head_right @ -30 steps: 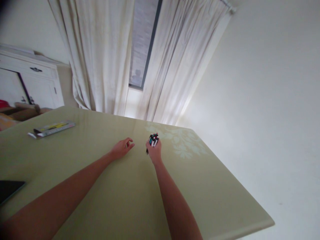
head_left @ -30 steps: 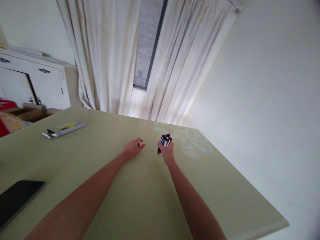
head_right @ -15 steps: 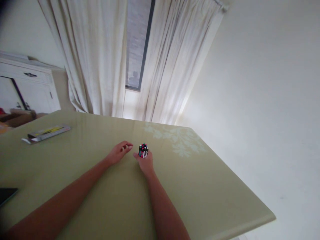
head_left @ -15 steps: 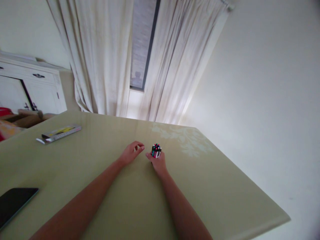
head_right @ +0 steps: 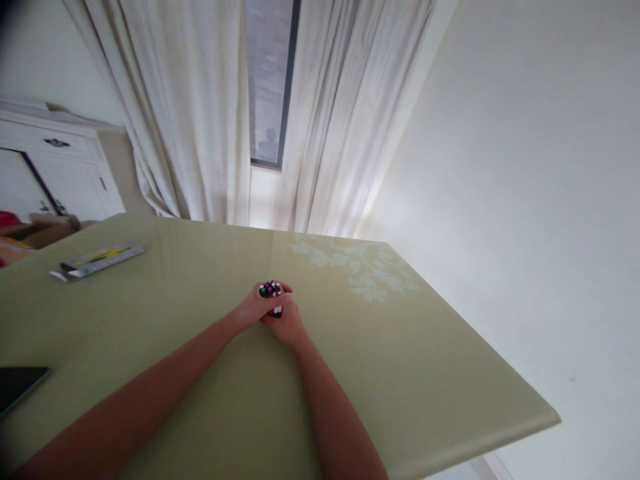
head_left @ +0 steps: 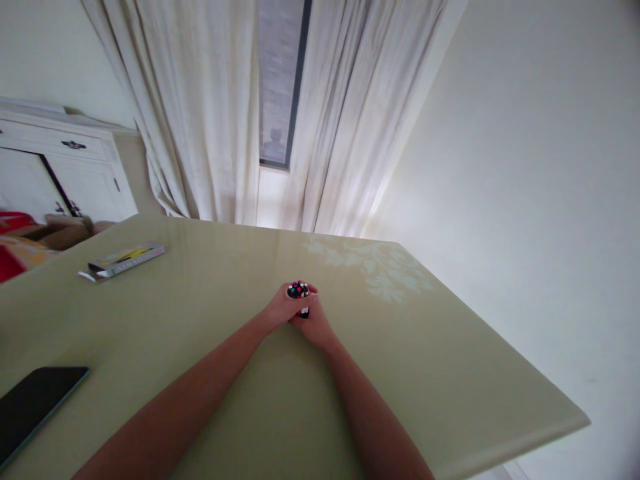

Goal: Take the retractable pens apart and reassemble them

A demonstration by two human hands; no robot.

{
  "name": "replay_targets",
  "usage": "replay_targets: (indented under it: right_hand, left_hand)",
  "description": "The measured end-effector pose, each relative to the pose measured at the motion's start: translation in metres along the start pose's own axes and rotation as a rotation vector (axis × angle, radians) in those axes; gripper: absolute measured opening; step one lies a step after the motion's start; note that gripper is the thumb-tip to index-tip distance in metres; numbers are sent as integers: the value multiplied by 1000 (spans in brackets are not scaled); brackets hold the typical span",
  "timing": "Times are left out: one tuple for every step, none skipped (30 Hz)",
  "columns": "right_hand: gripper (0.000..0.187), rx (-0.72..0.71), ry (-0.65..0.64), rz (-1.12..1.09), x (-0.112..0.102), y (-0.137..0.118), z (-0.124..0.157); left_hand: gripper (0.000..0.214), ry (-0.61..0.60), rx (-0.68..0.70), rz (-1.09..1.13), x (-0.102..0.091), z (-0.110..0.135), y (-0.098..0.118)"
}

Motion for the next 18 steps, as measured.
replay_targets:
  right_hand:
    - [37,17,0,-16,0,1,0]
    - [38,39,4,-18,-1,2,1]
    - [39,56,11,-10,-2,4,2]
    - [40,64,21,-3,-4,5,2]
    - [39,70,31,-2,-5,6,2]
    - [36,75,37,-1,-6,8,2]
    - [32,79,31,1,-6,9,2]
    - [29,80,19,8,-5,10,2]
    - [25,75,3,21,-3,10,2]
    - [22,64,-15,38,-2,9,2]
    - [20,50,-27,59,0,8,1]
    - [18,36,-35,81,1,7,1]
    - [17,24,-40,102,2,5,1]
    - [16,16,-43,120,2,4,1]
    - [15,12,-45,134,3,3,1]
    - [14,11,-47,145,4,2,1]
    - [14,9,-50,153,4,1,1]
    - [13,7,-49,157,4,0,1]
  left_hand:
    - [40,51,-32,14,-9,-3,1]
    - [42,95,-57,21,-19,-5,5]
    - [43,135,-72,7,-32,-8,11]
    - [44,171,-83,-20,-48,-11,18]
    - [44,195,-99,-53,-66,-13,24]
    - [43,224,-124,-96,-88,-14,29]
    - [41,256,-157,-148,-111,-13,32]
    - [39,295,-200,-213,-137,-12,34]
    - [37,335,-246,-288,-164,-9,35]
    - [34,376,-295,-372,-191,-6,34]
    - [32,420,-338,-465,-217,-1,35]
    - [33,459,-384,-562,-241,4,34]
    - [34,487,-421,-651,-262,8,35]
    - [35,509,-456,-731,-280,13,34]
    - [37,520,-481,-802,-294,17,34]
    - [39,525,-497,-864,-305,20,34]
    - [40,523,-504,-915,-314,22,33]
    - [40,518,-501,-957,-321,24,32]
Point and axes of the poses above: each hand's wrist, its own z-axis away from the middle knuckle, its own x-axis out of the palm, y = z × x, the point moved 9 cm from there along -z, towards the middle knuckle, and after that the axes turned 2 degrees about -x, right-handed, at the moved point
